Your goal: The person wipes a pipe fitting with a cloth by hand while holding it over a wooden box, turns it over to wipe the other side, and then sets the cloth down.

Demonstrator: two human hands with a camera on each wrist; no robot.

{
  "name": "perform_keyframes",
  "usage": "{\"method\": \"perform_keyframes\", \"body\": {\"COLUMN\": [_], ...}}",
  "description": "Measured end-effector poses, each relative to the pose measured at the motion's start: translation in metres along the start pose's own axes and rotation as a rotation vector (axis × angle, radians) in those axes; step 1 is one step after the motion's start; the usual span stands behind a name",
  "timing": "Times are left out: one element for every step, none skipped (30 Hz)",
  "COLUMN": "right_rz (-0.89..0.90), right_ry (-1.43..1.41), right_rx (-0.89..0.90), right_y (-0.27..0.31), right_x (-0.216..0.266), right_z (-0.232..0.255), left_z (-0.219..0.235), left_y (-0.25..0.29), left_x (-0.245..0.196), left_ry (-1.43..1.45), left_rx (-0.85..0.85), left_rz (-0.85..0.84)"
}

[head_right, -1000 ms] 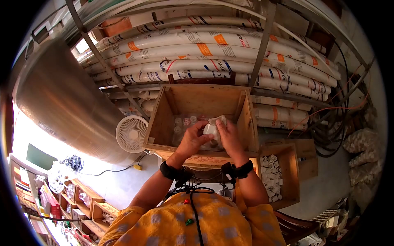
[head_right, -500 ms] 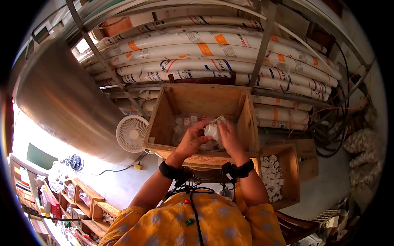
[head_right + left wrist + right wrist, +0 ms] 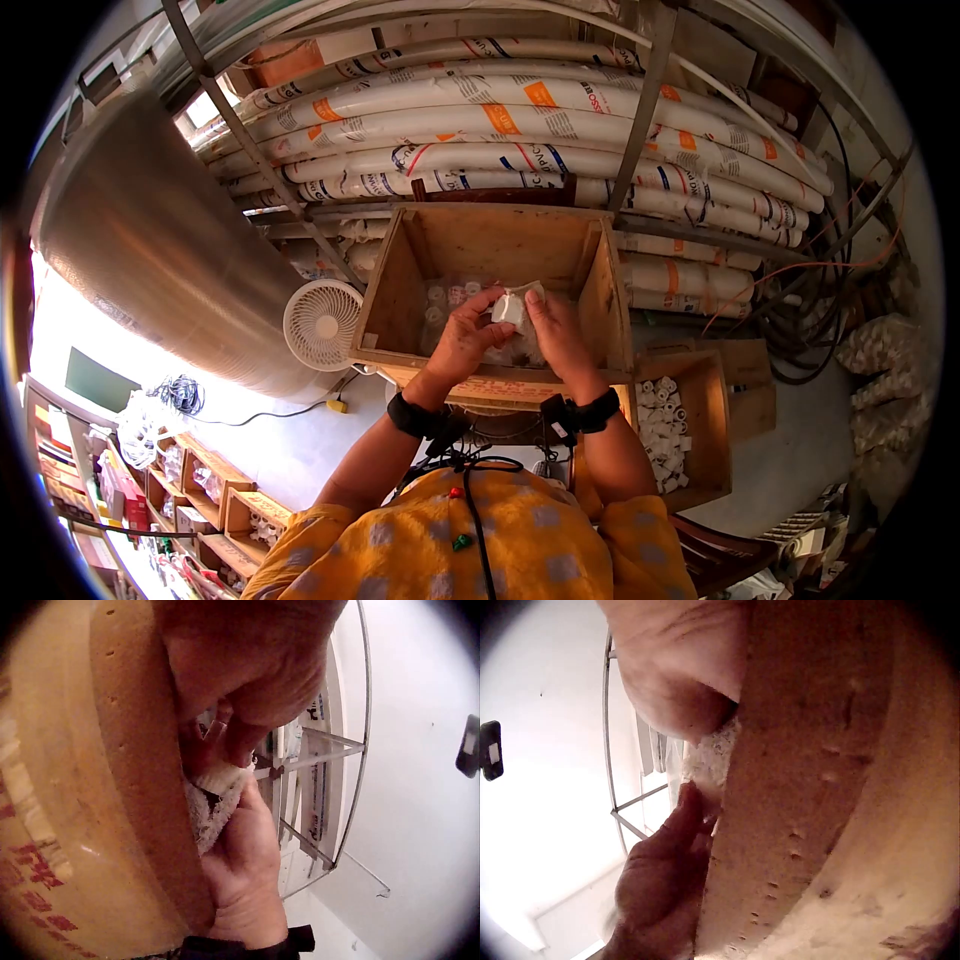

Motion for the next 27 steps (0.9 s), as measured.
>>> {"method": "perform_keyframes", "body": {"right_rz": [0.005,0.009,0.013,0.022,0.031,0.041,0.04,0.038,0.038,0.054,0.07,0.085,0.081,0.079,0.076,0.072,0.068,0.064,0.039,0.015,-0.01,-0.012,-0.013,-0.015,-0.009,-0.003,0.003], "right_ry": [0.0,0.0,0.0,-0.018,-0.036,-0.054,-0.013,0.028,0.069,0.083,0.097,0.11,0.1,0.089,0.078,0.064,0.049,0.035,0.021,0.006,-0.008,0.0,0.008,0.015,-0.014,-0.043,-0.072], "right_rx": [-0.012,-0.023,-0.033,-0.053,-0.074,-0.096,-0.084,-0.073,-0.061,-0.08,-0.098,-0.115,-0.117,-0.12,-0.123,-0.123,-0.123,-0.123,-0.124,-0.125,-0.126,-0.103,-0.079,-0.057,-0.063,-0.068,-0.074], "right_y": [0.0,0.001,0.001,0.001,0.0,0.0,0.001,0.002,0.003,0.003,0.003,0.003,0.002,0.002,0.001,0.001,0.0,0.0,0.0,0.0,0.001,0.0,0.0,0.0,0.0,0.0,0.0], "right_x": [0.001,0.002,0.002,0.001,-0.001,-0.002,-0.001,0.003,0.004,0.005,0.004,0.003,0.001,-0.003,-0.005,-0.005,-0.005,-0.005,-0.005,-0.003,-0.002,-0.003,-0.003,-0.003,-0.002,-0.001,0.001], "right_z": [-0.001,-0.001,-0.002,-0.002,-0.002,-0.001,-0.001,0.0,0.001,0.002,0.001,0.001,0.001,0.002,0.002,0.002,0.002,0.002,0.002,0.002,0.002,0.002,0.004,0.004,0.003,0.0,-0.001], "left_z": [-0.001,-0.001,-0.002,-0.002,-0.002,-0.002,-0.002,-0.002,-0.001,0.001,0.002,0.001,0.0,0.0,0.001,0.002,0.002,0.003,0.003,0.003,0.003,0.002,0.001,0.0,-0.001,-0.002,-0.001], "left_y": [0.0,-0.001,-0.002,-0.004,-0.005,-0.005,-0.004,-0.004,-0.004,-0.005,-0.005,-0.004,-0.004,-0.003,-0.003,-0.004,-0.004,-0.004,-0.004,-0.004,-0.004,-0.004,-0.003,-0.003,-0.002,-0.002,-0.002], "left_x": [0.001,0.002,0.003,0.004,0.004,0.003,0.0,-0.001,0.001,0.004,0.007,0.007,0.007,0.006,0.007,0.009,0.01,0.01,0.011,0.011,0.011,0.009,0.008,0.007,0.005,0.004,0.003], "left_ry": [0.0,0.0,0.005,0.009,0.013,-0.01,-0.033,-0.055,-0.046,-0.037,-0.027,-0.014,-0.001,0.011,0.007,0.003,0.0,-0.002,-0.003,-0.005,-0.019,-0.033,-0.048,-0.016,0.014,0.045,0.017], "left_rx": [-0.003,-0.006,0.002,0.009,0.016,0.018,0.02,0.024,0.034,0.042,0.05,0.049,0.048,0.047,0.06,0.072,0.084,0.093,0.102,0.111,0.105,0.1,0.096,0.077,0.058,0.039,0.03], "left_rz": [-0.007,-0.014,-0.022,-0.028,-0.035,-0.023,-0.01,0.002,0.015,0.028,0.042,0.03,0.017,0.004,-0.007,-0.018,-0.029,-0.035,-0.041,-0.047,-0.06,-0.073,-0.087,-0.08,-0.072,-0.065,-0.048]}}
Point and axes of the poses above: each hand's wrist, its own y-axis away from the middle knuckle, its own z-axis out of the back of the hand, x = y × z, the point moved 2 cm from there along -y, towards the middle knuckle, and after that the axes turned 4 degrees about z, right-handed, at the moved point
